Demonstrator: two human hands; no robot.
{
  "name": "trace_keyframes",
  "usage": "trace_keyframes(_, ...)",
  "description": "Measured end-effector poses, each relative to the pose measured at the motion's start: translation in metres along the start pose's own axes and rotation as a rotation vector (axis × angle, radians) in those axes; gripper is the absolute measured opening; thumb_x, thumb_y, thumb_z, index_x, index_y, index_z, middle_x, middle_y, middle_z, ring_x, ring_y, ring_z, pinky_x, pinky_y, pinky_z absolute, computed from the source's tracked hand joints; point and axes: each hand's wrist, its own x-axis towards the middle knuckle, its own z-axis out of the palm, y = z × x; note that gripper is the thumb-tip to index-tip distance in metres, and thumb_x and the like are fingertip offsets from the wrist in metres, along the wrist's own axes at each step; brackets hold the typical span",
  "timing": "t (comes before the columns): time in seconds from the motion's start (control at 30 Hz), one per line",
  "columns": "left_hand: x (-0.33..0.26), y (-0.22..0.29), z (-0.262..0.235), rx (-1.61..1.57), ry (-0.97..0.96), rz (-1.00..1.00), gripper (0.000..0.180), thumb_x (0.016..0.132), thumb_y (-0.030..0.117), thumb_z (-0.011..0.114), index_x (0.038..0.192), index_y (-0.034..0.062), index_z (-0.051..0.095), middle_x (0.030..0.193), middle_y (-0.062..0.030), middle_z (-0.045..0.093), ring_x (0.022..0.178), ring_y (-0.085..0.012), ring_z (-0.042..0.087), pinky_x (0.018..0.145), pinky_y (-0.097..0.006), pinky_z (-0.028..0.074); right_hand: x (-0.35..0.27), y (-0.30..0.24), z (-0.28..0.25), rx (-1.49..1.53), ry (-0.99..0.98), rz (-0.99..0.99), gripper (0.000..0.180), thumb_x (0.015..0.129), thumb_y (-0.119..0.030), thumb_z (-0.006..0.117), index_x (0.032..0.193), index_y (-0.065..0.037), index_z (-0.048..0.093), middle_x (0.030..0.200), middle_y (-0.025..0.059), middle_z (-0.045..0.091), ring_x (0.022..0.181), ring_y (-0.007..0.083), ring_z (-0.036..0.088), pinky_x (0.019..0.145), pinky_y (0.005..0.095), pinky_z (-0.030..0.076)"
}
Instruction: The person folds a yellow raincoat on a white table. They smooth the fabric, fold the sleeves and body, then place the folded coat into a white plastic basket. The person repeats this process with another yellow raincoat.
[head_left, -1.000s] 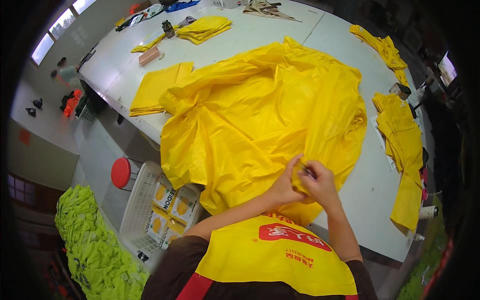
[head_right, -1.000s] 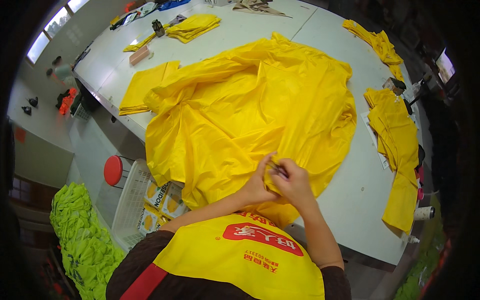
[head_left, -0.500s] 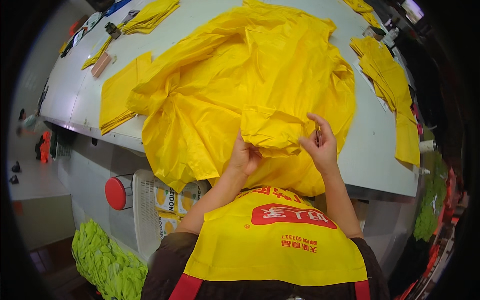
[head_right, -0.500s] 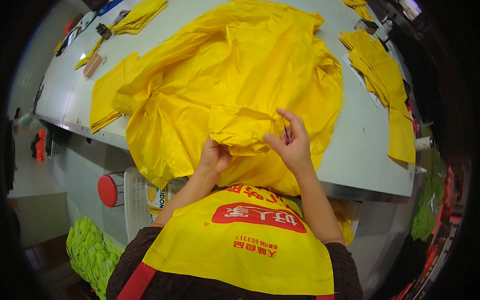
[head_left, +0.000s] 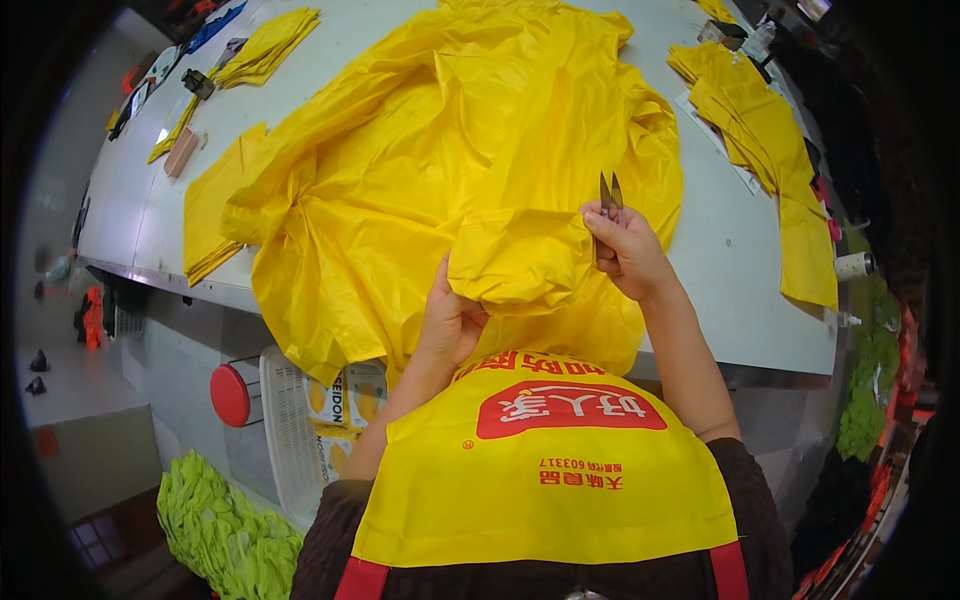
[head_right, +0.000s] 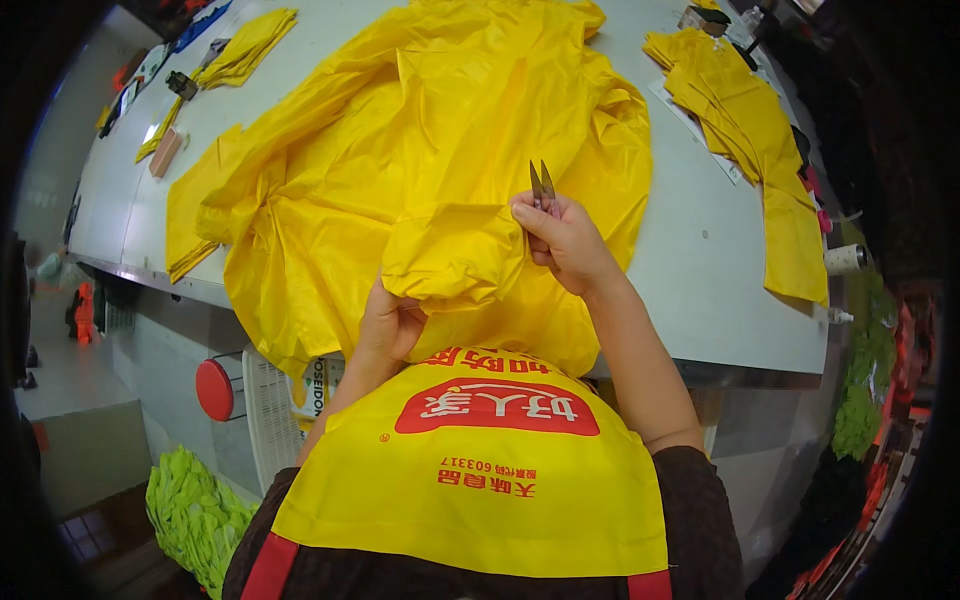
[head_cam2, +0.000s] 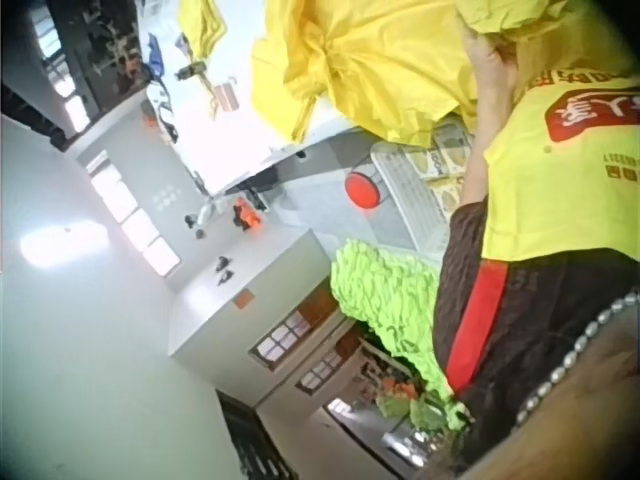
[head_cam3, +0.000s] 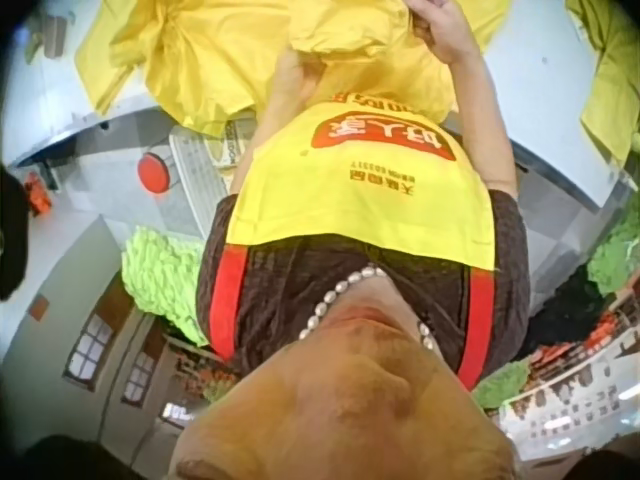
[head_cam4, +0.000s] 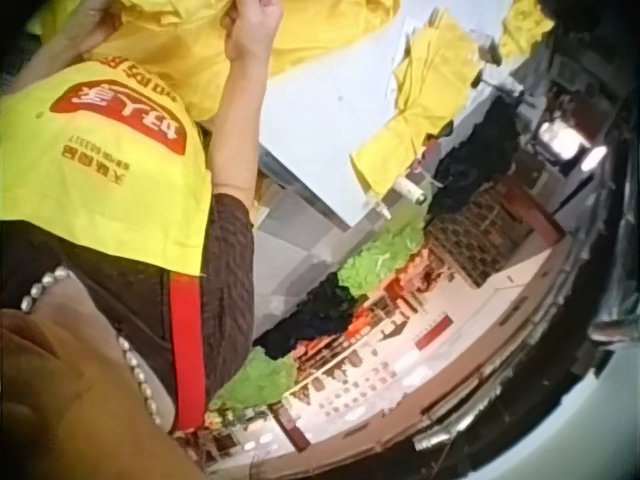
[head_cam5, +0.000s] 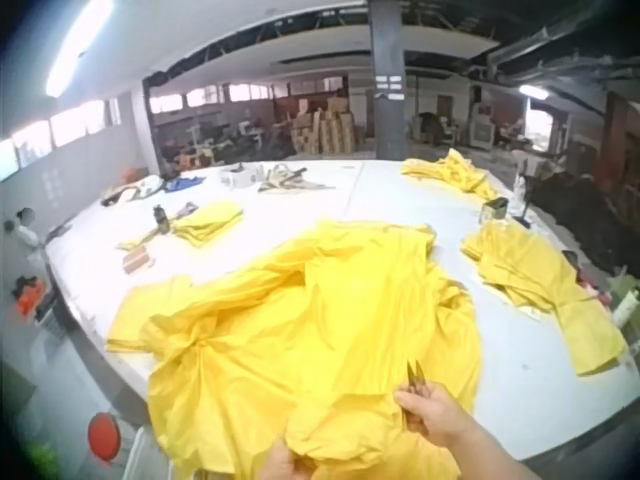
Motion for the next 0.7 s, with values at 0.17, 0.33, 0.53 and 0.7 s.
trace_keyframes(0.17,-0.001,-0.004,0.031,-0.074,0.072,0.068,0.049,0.086,0.004,0.052,0.130,0.0093,0.034,0.119,-0.0065,0.052,0.099,-0.0174,0.056,0.081,-0.031,0.049,0.012,-0.008,0.001,-0.573,0.210,-0.259,0.016,0.085,-0.016,0.059,0.094,-0.003,0.058,0.072,-0.0053,0.047,0.062,0.0011,0.039,0.054,0.0160,0.031)
trace_keyframes(0.33,-0.004,0.004,0.065,-0.030,0.060,0.100,0.046,0.088,0.007,0.050,0.130,0.0063,0.032,0.127,-0.0084,0.047,0.112,-0.0207,0.051,0.088,-0.036,0.048,-0.056,-0.059,0.028,-0.424,0.063,-0.151,0.016,0.084,-0.013,0.054,0.094,-0.001,0.055,0.080,-0.0043,0.047,0.071,0.0044,0.042,0.062,0.0182,0.035)
trace_keyframes(0.53,0.003,0.002,0.077,0.000,0.015,0.082,0.064,0.084,0.005,0.057,0.136,0.0108,0.020,0.120,-0.0088,0.049,0.105,-0.0206,0.055,0.078,-0.036,0.053,-0.082,-0.083,0.057,-1.174,-0.297,-0.513,0.027,0.070,-0.005,0.065,0.096,-0.002,0.056,0.072,0.0062,0.054,0.060,0.0178,0.052,0.054,0.0263,0.041)
trace_keyframes(0.7,0.008,-0.011,0.085,0.000,0.029,0.123,0.068,0.080,0.000,0.060,0.135,0.0102,0.021,0.119,-0.0092,0.048,0.103,-0.0182,0.055,0.079,-0.030,0.052,-0.066,-0.056,0.071,-1.475,-0.244,-0.703,0.022,0.065,-0.009,0.069,0.083,-0.007,0.057,0.068,0.0078,0.057,0.059,0.0260,0.058,0.050,0.0345,0.044)
